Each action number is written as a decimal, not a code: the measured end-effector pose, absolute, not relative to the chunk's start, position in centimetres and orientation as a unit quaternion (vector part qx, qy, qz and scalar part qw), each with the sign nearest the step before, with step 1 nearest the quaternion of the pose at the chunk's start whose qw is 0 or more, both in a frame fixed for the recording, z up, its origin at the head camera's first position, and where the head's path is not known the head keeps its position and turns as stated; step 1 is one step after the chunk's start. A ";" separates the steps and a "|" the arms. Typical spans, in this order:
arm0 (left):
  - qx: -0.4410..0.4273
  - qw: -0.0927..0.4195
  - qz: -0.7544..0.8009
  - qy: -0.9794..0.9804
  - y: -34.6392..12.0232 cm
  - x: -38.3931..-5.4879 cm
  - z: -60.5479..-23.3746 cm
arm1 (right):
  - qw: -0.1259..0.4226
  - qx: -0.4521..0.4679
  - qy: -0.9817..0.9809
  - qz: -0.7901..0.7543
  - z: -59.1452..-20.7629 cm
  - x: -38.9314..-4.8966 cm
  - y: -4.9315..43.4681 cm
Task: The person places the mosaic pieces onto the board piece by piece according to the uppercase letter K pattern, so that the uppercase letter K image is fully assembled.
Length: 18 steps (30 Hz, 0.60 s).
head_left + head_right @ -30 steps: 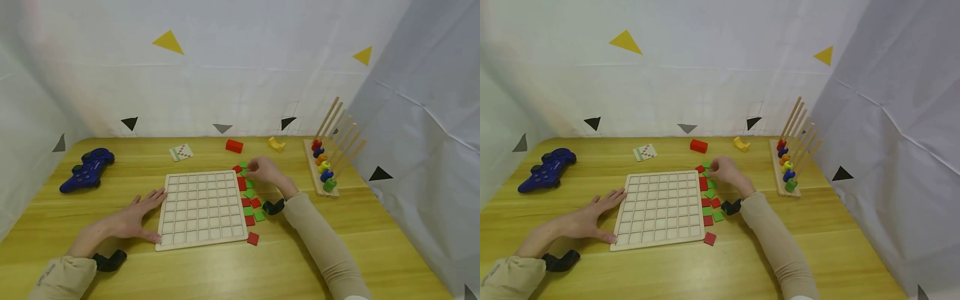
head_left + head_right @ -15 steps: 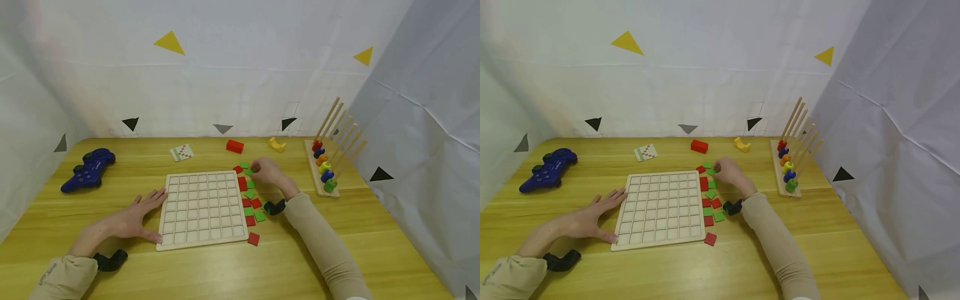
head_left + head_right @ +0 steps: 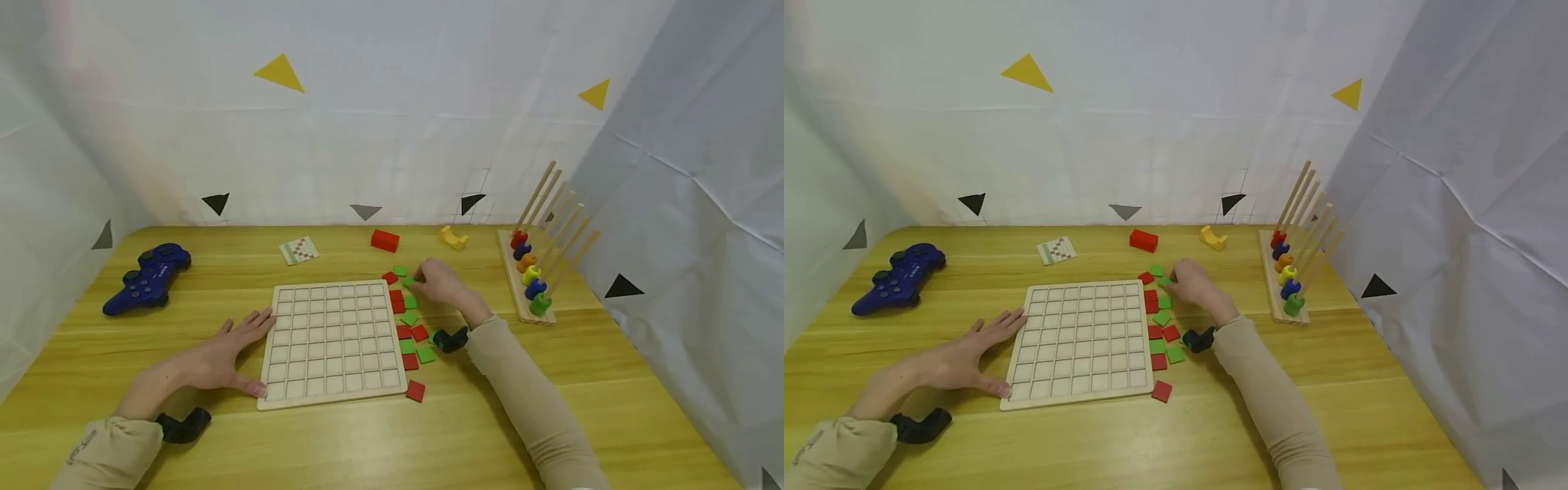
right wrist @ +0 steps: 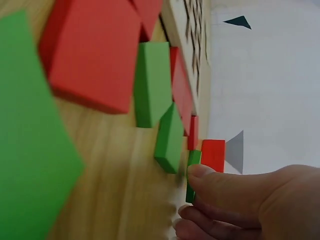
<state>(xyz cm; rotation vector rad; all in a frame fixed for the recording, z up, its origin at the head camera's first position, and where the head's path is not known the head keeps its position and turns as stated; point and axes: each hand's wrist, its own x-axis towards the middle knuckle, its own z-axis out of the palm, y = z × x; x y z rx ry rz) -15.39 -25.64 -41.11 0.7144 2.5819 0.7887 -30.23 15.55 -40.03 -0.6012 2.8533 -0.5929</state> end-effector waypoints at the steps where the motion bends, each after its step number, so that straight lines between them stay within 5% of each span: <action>1: 0.252 0.173 0.278 0.910 -25.6 -15.4 -41.1 | 0.083 -0.201 0.955 -0.204 -40.0 -30.2 15.5; 18: 0.250 0.178 0.276 0.911 -25.5 -15.2 -40.8 | 0.070 -0.232 0.943 -0.229 -36.7 -27.6 11.7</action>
